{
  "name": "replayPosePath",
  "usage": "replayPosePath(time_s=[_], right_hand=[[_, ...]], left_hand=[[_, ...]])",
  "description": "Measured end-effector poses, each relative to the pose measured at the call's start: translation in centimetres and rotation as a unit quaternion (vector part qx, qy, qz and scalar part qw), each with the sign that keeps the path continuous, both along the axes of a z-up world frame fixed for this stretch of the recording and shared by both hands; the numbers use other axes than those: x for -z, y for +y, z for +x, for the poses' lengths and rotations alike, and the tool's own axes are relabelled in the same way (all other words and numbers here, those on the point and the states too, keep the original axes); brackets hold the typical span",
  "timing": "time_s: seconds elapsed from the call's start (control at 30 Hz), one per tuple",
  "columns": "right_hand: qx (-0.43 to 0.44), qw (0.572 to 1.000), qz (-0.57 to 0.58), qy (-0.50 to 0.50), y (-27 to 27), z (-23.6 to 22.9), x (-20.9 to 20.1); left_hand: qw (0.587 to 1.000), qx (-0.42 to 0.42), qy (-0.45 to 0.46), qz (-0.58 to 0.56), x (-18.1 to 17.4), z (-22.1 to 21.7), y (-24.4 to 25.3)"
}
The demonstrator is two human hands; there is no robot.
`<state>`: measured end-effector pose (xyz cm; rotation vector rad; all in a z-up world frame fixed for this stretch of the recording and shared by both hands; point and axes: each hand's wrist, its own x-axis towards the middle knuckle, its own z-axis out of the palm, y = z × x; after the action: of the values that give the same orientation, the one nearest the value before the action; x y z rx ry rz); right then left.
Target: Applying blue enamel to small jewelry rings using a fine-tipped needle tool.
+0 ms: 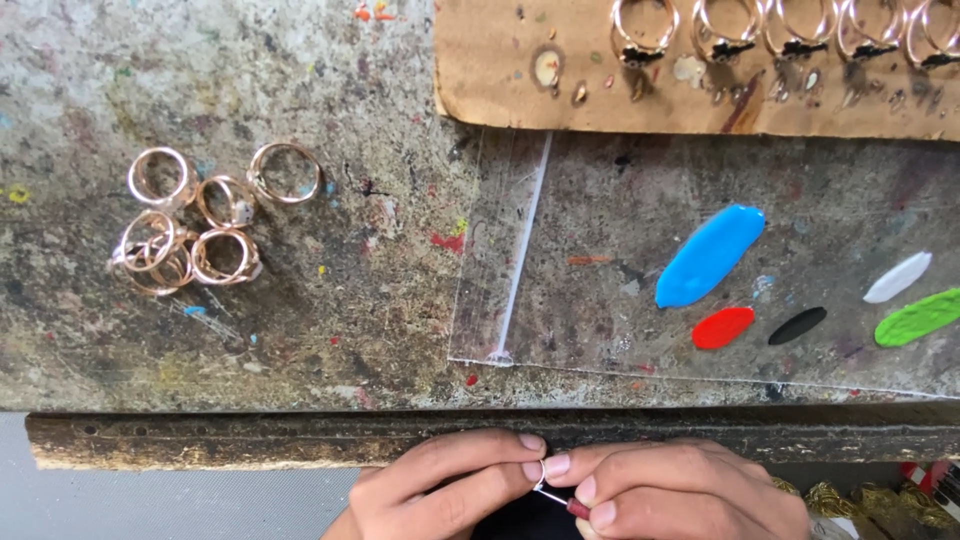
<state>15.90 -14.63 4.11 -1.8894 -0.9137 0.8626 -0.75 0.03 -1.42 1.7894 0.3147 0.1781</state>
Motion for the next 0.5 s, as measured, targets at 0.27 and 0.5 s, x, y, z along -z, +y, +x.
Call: replayPosePath(time_s=[0.27, 0.5], right_hand=[[0.138, 0.990, 0.012, 0.022, -0.8, -2.4, -0.1], [0.032, 0.990, 0.102, -0.094, -0.7, -1.6, 1.8]], left_hand=[[0.997, -0.022, -0.059, -0.041, -0.1, 0.8, 0.5], [0.983, -0.068, -0.159, -0.060, 0.7, 0.7, -0.5]])
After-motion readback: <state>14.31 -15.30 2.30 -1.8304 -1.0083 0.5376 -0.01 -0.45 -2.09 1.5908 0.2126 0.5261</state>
